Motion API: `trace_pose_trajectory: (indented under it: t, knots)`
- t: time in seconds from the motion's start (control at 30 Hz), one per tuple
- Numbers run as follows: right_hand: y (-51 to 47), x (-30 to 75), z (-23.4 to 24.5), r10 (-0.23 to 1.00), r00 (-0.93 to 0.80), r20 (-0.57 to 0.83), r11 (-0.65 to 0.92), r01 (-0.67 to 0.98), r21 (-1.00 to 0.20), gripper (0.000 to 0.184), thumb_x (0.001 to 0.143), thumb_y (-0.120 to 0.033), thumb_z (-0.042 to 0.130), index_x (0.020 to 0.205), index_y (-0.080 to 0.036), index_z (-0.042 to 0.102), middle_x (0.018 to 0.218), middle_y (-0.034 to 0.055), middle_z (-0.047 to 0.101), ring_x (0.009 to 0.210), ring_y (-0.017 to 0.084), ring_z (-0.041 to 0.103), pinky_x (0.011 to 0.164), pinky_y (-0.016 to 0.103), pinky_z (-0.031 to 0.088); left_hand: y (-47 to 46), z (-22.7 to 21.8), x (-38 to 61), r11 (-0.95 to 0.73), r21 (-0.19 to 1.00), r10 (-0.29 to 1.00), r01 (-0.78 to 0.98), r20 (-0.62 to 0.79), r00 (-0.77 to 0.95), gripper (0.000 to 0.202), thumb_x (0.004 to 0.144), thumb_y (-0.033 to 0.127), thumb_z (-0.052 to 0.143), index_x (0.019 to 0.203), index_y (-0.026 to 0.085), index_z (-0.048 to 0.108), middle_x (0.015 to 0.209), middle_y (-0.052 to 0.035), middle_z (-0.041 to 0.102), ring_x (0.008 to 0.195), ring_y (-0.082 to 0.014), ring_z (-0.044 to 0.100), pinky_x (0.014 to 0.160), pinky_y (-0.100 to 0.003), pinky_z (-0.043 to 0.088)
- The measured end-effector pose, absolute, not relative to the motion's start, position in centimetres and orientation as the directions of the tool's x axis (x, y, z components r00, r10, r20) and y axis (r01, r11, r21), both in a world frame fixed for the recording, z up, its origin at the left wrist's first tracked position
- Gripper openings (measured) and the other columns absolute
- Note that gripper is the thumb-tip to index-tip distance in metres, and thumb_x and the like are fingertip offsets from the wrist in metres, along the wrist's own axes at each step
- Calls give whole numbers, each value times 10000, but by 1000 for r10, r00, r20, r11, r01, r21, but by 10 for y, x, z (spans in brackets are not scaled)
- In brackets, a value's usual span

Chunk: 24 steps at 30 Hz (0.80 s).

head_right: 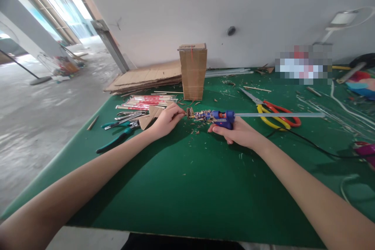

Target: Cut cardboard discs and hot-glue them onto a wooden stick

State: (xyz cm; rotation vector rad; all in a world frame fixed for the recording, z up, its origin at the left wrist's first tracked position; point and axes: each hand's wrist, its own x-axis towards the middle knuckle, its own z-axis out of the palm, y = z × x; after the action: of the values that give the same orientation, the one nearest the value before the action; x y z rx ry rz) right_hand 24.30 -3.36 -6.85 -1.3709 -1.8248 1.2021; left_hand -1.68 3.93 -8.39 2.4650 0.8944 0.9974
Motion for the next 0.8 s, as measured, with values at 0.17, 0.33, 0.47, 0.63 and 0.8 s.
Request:
trace_pose_trajectory:
  t: [0.17,0.33,0.47,0.63,0.8]
  knots:
    - [-34,242,-67,944,-320,-82,74,448,-891,374,797,-515,581,923,-170,649,446,-53,448,400,91,409,443,253,397,40,-85,-17,-738,515,673,436,510,536,169,906,217,433,817,165,566,848,-48,550,823,-155,536,754,-300,457]
    - [-35,242,-67,944,-323,-75,81,443,-893,358,804,-502,577,921,-172,649,439,-52,445,401,91,410,442,254,397,40,-84,-16,-741,509,670,438,509,541,187,914,233,422,813,169,565,848,-48,548,815,-155,534,746,-299,454]
    - [-35,241,-66,944,-322,-66,81,424,-902,354,790,-503,593,905,-172,645,440,-50,455,399,93,411,433,252,394,39,-84,-17,-746,503,663,437,503,554,204,920,244,408,803,169,557,838,-47,540,807,-154,528,740,-295,449]
    - [-36,239,-65,946,-311,-90,43,396,-917,352,770,-501,612,907,-177,622,424,-63,437,392,94,401,432,256,400,39,-83,-16,-748,500,662,437,505,554,216,925,244,396,786,169,543,825,-43,537,804,-153,519,740,-290,440]
    - [-36,239,-64,946,-306,-104,33,413,-910,372,762,-519,613,895,-172,624,423,-60,444,394,97,404,449,271,415,38,-81,-16,-732,498,680,465,485,550,248,930,261,380,755,170,530,791,-40,522,782,-154,512,727,-286,439]
